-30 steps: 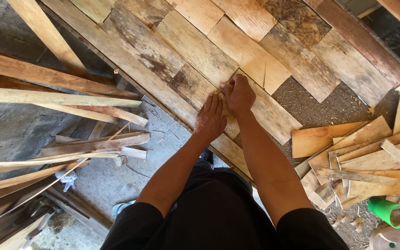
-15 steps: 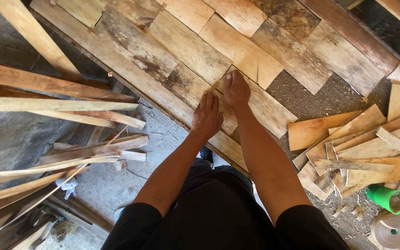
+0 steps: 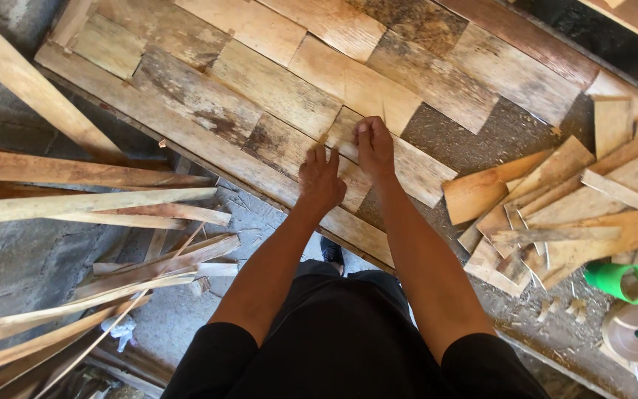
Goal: Assembling small wooden pieces onto a board to create a textured wood panel.
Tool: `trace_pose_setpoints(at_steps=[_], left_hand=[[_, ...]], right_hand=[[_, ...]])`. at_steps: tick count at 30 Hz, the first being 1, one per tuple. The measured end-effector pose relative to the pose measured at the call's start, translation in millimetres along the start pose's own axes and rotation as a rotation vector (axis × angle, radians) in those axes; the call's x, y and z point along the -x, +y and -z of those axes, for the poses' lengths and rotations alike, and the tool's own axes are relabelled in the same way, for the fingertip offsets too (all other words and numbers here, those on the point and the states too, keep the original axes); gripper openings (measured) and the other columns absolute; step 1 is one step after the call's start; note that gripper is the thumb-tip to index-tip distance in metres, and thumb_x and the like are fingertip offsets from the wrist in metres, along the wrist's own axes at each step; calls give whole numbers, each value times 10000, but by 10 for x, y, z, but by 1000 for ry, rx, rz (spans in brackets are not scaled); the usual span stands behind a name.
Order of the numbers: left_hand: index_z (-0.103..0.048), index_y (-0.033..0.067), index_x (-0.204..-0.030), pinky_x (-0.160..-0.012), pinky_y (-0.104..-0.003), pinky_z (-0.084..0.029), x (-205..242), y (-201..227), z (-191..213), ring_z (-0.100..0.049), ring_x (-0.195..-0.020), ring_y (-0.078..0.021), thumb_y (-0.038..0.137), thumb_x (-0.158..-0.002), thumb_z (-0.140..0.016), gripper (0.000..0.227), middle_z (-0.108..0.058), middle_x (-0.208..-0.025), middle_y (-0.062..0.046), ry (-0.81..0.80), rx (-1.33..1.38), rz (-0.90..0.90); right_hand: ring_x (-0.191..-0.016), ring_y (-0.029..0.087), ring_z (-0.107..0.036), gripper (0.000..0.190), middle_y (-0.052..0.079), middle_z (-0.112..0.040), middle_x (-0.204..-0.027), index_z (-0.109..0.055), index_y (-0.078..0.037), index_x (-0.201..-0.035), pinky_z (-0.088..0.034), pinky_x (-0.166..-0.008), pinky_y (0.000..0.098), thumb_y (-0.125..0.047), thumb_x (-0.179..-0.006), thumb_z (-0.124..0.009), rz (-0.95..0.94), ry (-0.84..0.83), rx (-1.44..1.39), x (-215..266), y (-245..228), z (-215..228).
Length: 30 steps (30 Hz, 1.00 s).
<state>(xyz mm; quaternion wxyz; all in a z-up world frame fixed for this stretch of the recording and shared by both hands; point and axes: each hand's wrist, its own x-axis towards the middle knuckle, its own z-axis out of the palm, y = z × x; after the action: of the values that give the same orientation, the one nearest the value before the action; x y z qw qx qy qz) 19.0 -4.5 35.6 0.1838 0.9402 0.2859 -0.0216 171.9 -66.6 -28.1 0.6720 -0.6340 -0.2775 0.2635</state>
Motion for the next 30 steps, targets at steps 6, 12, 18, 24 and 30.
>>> trace_pose_setpoints(at_steps=[6, 12, 18, 24, 30], left_hand=[[-475, 22, -1468, -874, -471, -541, -7, 61, 57, -457, -1239, -383, 253, -755, -746, 797, -470, -1321, -217, -71, -29, 38], [-449, -15, -1468, -857, -499, -532, 1, -67, -157, -438, -1272, -399, 284, -770, -760, 821, -441, -1409, -240, -17, -69, 10], [-463, -70, -1453, -991, -553, -481, 231, 51, -180, -466, -1296, -448, 245, -825, -760, 762, -464, -1417, -278, 251, 8, -96], [-519, -56, -1404, -1029, -558, -446, 664, 697, -256, -492, -1272, -470, 219, -889, -764, 633, -516, -1388, -286, 320, 161, -252], [-628, -5, -1151, -1019, -512, -475, 975, 1395, -487, -576, -1172, -432, 139, -879, -750, 331, -617, -1253, -222, 232, 275, -455]], right_hand=[[-774, 115, -595, 53, 49, -640, -877, -598, -40, -1005, -500, -712, 260, 5, -982, -583, 83, 139, 336, 1140, -731, 227], [-735, 109, -691, 108, 38, -750, -883, -688, -38, -1058, -560, -688, 260, -35, -986, -608, -130, 267, 425, 2413, -905, 964], [-771, 116, -688, 97, 60, -712, -939, -674, -35, -1099, -554, -671, 262, -82, -1048, -607, -159, 606, 457, 3389, -910, 2112], [-816, 205, -710, 143, 134, -702, -1038, -690, -11, -1130, -565, -678, 313, -38, -992, -664, -229, 809, 813, 4050, -927, 3196], [-896, 267, -724, 183, 180, -713, -1109, -754, -54, -1109, -582, -775, 370, -46, -933, -703, -391, 751, 1050, 4355, -843, 3811]])
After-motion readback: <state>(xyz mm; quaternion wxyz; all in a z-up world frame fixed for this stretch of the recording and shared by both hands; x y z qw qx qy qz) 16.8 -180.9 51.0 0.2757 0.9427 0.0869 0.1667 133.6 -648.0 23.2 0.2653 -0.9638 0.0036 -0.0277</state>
